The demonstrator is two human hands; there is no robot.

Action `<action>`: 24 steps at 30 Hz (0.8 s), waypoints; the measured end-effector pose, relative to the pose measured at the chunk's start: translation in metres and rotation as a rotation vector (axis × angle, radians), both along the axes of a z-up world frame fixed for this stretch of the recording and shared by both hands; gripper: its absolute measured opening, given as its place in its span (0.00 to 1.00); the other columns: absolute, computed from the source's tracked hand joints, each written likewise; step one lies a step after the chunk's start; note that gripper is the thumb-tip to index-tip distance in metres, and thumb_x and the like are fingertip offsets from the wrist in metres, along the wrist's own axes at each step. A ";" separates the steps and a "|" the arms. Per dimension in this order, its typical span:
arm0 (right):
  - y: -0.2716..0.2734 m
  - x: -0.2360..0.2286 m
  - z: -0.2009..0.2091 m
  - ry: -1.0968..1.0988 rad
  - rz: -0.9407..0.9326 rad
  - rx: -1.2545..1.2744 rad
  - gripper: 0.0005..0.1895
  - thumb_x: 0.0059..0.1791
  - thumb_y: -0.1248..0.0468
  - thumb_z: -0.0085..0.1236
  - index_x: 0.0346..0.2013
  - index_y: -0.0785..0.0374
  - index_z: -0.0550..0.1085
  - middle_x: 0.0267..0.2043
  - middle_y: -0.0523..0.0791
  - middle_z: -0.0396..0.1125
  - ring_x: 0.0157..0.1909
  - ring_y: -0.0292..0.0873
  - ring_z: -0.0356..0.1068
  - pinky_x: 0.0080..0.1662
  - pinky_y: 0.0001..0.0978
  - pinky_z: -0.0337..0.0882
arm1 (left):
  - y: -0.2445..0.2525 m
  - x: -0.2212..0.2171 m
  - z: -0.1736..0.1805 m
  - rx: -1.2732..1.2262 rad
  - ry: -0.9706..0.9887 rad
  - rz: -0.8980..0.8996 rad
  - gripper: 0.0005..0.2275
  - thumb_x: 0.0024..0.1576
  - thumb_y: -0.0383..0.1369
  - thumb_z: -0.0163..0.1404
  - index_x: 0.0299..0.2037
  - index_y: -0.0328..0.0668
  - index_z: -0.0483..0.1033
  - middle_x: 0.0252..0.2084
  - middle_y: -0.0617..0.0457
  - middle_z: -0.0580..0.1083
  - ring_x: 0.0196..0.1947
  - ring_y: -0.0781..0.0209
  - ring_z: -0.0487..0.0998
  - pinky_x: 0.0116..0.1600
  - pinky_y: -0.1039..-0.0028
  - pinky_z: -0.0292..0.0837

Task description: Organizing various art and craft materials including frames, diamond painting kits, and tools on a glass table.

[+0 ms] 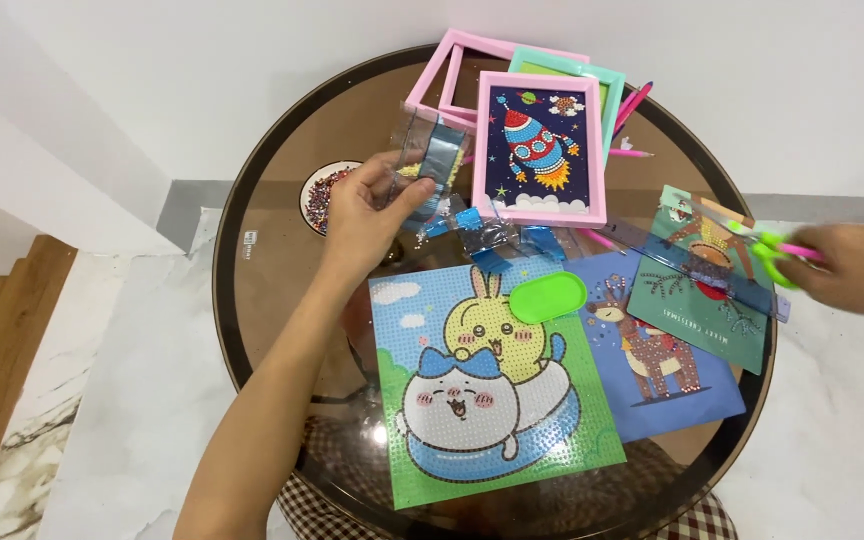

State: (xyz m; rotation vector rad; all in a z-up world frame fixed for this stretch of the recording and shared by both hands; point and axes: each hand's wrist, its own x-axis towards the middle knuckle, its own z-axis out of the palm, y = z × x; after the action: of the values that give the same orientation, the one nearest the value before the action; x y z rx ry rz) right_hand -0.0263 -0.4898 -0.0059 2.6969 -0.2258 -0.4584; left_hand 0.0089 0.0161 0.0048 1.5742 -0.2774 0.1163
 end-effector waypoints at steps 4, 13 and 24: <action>-0.025 -0.051 -0.005 -0.103 -0.120 0.685 0.11 0.49 0.65 0.52 0.36 0.59 0.83 0.19 0.48 0.72 0.22 0.42 0.62 0.28 0.31 0.61 | -0.005 -0.006 -0.004 -0.242 0.010 -0.021 0.15 0.50 0.34 0.58 0.47 0.40 0.74 0.30 0.58 0.76 0.25 0.78 0.68 0.34 0.86 0.72; 0.104 -0.097 0.013 0.279 0.658 2.019 0.19 0.53 0.46 0.56 0.34 0.57 0.70 0.28 0.44 0.62 0.29 0.46 0.64 0.36 0.44 0.67 | -0.030 -0.035 0.000 -0.395 0.161 -0.197 0.14 0.50 0.27 0.57 0.46 0.39 0.72 0.39 0.48 0.79 0.38 0.57 0.82 0.44 0.64 0.83; 0.195 -0.082 0.046 -0.125 0.330 1.031 0.12 0.32 0.61 0.70 0.21 0.58 0.72 0.20 0.40 0.55 0.21 0.39 0.51 0.28 0.30 0.55 | -0.041 -0.058 0.009 -0.300 0.055 -0.248 0.09 0.52 0.32 0.57 0.41 0.42 0.74 0.35 0.59 0.76 0.34 0.76 0.74 0.40 0.85 0.72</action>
State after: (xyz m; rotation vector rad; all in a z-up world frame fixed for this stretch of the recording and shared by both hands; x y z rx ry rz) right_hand -0.1079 -0.2949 0.0401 3.6525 0.5838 -0.3536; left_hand -0.0492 -0.0248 0.0135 1.2329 -0.3911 -0.0763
